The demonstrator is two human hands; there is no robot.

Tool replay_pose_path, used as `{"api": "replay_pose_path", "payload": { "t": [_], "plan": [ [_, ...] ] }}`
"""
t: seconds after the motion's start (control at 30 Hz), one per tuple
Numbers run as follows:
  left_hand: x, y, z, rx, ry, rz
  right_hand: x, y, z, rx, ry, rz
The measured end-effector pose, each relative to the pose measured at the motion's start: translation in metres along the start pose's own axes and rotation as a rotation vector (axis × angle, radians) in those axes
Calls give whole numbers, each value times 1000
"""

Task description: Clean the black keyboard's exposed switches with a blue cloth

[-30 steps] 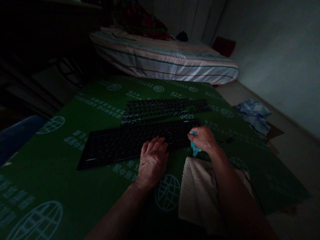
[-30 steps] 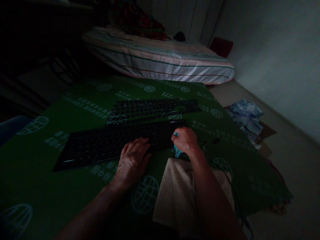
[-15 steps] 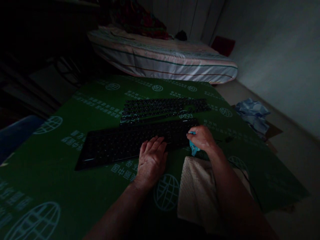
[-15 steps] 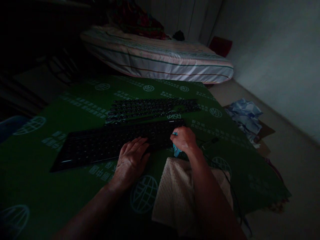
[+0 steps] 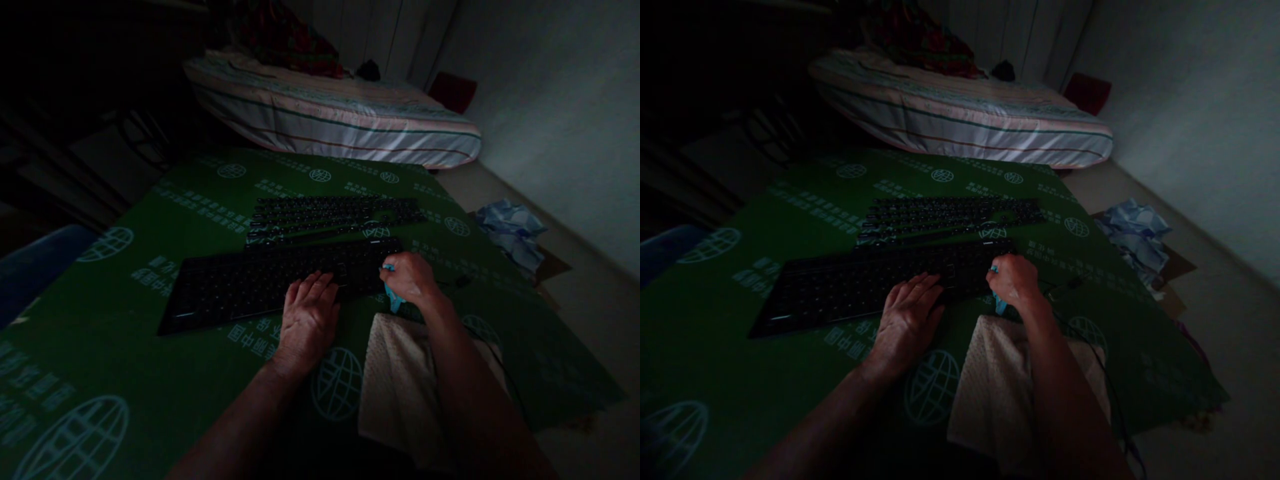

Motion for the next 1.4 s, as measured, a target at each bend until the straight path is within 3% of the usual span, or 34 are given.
{"api": "replay_pose_path", "payload": {
  "t": [0.17, 0.27, 0.6, 1.07, 1.4],
  "plan": [
    [-2, -1, 0, 10, -14, 9, 8, -7, 3, -15, -59, 254],
    [-2, 0, 0, 4, -3, 9, 7, -9, 3, -23, -78, 286],
    [-2, 1, 0, -20, 34, -20, -4, -1, -1, -38, 23, -51],
    [-1, 0, 1, -15, 20, -14, 8, -6, 4, -47, -36, 257],
    [-2, 0, 0, -3, 8, -5, -2, -8, 0, 6, 1, -13]
  ]
}}
Point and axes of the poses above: each hand's wrist, its own z-axis towards the middle knuckle, its own x-axis out of the palm, y = z × x, the point moved 6 cm from there along z, towards the middle knuckle, and after that the axes turned 12 degrees about -x, right-handed, at the moved point
